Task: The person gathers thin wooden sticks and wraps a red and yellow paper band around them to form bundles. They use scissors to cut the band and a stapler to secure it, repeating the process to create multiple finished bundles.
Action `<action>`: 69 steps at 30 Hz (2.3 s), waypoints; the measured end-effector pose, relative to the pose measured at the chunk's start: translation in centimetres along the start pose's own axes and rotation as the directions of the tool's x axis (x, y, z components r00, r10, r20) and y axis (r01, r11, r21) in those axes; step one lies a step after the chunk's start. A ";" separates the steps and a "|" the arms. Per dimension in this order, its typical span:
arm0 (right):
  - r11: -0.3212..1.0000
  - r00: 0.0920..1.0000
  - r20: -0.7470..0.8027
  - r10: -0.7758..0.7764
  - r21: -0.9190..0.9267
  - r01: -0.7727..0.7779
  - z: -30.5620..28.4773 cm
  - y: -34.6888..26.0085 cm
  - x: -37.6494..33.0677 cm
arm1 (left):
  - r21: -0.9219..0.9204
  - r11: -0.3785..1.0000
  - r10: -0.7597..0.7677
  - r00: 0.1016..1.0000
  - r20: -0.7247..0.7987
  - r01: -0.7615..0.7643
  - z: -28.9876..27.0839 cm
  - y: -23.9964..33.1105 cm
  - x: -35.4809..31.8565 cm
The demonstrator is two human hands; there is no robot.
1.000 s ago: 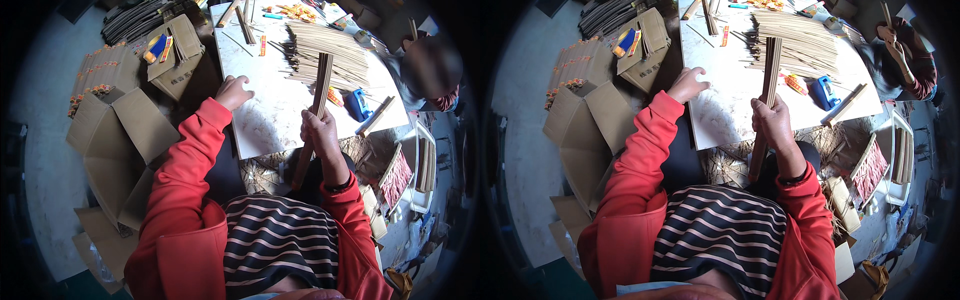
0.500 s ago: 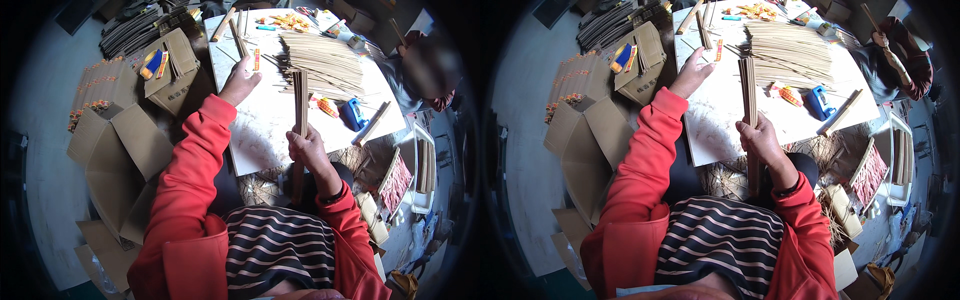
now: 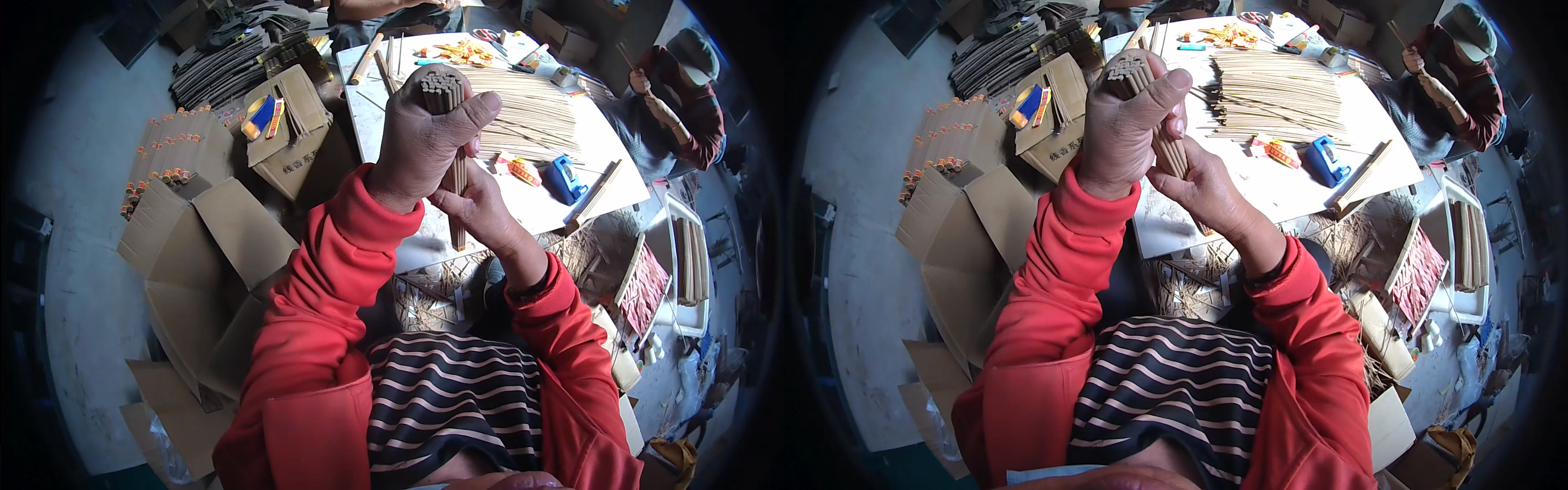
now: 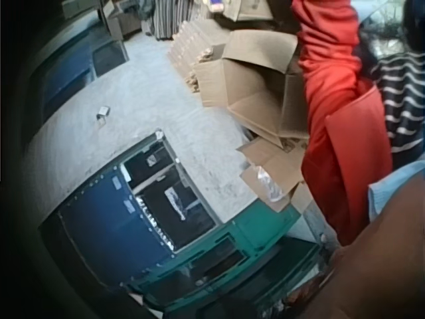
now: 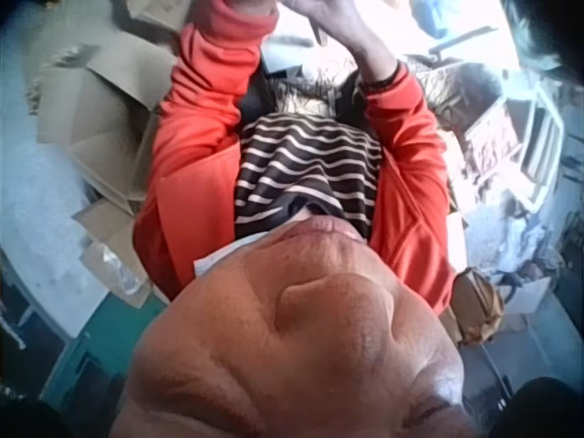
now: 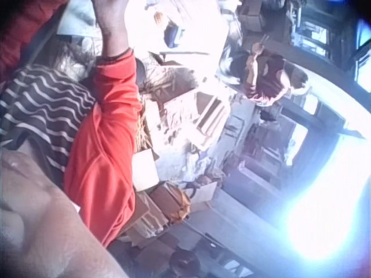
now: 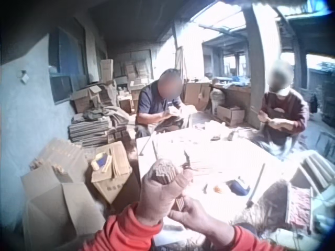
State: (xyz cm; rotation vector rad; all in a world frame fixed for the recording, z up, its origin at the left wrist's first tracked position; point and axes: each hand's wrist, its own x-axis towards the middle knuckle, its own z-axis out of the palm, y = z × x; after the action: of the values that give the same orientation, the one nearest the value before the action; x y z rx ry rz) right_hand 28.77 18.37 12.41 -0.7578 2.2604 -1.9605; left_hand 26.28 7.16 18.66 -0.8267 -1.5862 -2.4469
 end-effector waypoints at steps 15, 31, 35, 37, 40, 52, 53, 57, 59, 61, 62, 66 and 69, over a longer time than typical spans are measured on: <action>0.998 0.998 -0.005 0.057 0.039 -0.056 2.0 1.5 0.5 | 0.173 0.985 0.034 0.995 -0.097 -0.017 -0.2 0.2 -2.6; 0.998 0.995 -0.096 0.023 0.063 -0.017 4.5 -1.2 -3.1 | -0.047 0.997 -0.060 0.993 -0.097 0.056 1.3 3.0 -5.6; 0.995 0.995 -0.078 -0.070 0.059 0.074 4.2 -0.8 -2.5 | 0.094 0.995 0.031 0.997 -0.075 -0.024 1.8 3.8 -5.7; 0.989 0.994 -0.052 -0.093 0.107 0.098 4.0 0.2 -1.9 | 0.155 0.988 0.026 0.997 -0.071 -0.015 1.8 3.6 -5.7; 0.981 0.996 -0.091 -0.019 0.190 0.036 4.6 1.9 -1.2 | 0.106 0.990 -0.076 0.990 -0.122 0.089 0.1 1.2 -5.6; 0.939 0.975 0.156 0.156 0.283 -0.195 3.9 0.0 -2.8 | -0.136 0.957 -0.238 0.961 0.138 0.257 0.1 3.6 -5.7; 0.921 0.974 0.151 0.171 0.327 -0.213 4.0 -0.2 -3.1 | -0.080 0.974 -0.202 0.974 0.101 0.210 0.2 3.4 -5.8; 0.957 0.994 0.095 0.055 0.278 -0.080 4.0 -0.8 -3.7 | 0.105 0.988 -0.122 0.990 0.065 0.115 1.3 4.0 -6.4; 0.972 0.994 0.108 -0.013 0.233 -0.012 3.4 -1.5 -3.4 | 0.181 0.983 -0.018 0.998 0.057 0.007 1.6 3.9 -6.3; 0.971 0.988 0.153 0.033 0.231 -0.068 2.6 -3.2 -3.2 | 0.243 0.968 0.059 0.997 0.042 -0.067 1.9 4.4 -6.3; 0.981 0.991 0.130 0.032 0.188 -0.056 2.5 -3.2 -2.9 | 0.258 0.959 0.112 0.993 0.033 -0.117 2.0 4.2 -6.2; 0.974 0.993 -0.030 -0.118 0.193 0.121 3.5 -1.3 -1.6 | 0.291 0.946 0.157 0.987 -0.023 -0.144 1.1 1.5 -4.9; 0.995 0.997 -0.058 -0.052 0.087 0.057 3.3 1.0 -0.8 | 0.189 0.980 -0.054 0.997 -0.059 0.065 0.4 0.8 -4.3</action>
State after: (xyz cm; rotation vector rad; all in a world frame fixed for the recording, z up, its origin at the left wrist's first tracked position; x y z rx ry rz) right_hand 30.26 15.71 10.58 -0.7722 2.1883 -2.1158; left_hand 30.39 6.28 17.26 -0.6860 -1.8156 -2.2867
